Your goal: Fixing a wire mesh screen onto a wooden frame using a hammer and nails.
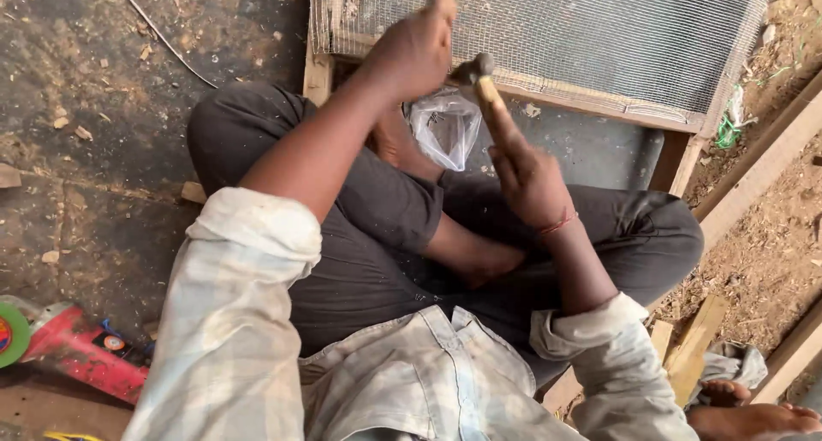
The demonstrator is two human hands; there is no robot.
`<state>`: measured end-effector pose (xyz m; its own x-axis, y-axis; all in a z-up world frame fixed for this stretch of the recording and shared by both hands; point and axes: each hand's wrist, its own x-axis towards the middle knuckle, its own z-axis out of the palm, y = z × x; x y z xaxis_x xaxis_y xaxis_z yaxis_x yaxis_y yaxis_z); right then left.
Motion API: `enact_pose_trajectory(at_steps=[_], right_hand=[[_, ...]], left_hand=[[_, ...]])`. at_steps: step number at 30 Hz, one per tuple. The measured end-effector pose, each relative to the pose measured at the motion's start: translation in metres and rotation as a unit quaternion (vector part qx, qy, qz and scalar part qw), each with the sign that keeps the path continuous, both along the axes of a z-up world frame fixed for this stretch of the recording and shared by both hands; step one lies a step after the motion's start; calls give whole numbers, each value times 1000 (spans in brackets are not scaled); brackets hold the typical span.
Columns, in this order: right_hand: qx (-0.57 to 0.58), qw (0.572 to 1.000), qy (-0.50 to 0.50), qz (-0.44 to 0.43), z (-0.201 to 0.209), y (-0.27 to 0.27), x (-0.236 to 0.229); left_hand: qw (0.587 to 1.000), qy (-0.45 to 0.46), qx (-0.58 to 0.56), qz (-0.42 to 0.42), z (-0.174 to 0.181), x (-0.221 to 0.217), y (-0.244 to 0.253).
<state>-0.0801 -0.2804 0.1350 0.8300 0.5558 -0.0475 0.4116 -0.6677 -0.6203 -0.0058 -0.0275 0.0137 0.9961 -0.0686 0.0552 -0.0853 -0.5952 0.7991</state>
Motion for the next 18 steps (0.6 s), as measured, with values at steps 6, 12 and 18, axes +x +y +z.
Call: enact_pose_trajectory(at_steps=[6, 12, 18], right_hand=[[59, 992, 84, -70, -16, -20, 1], [88, 968, 195, -132, -3, -13, 3], [114, 958, 226, -137, -4, -13, 3]], left_hand=[[932, -34, 311, -182, -10, -51, -57], [852, -113, 412, -302, -54, -49, -78], [850, -132, 415, -296, -59, -47, -73]])
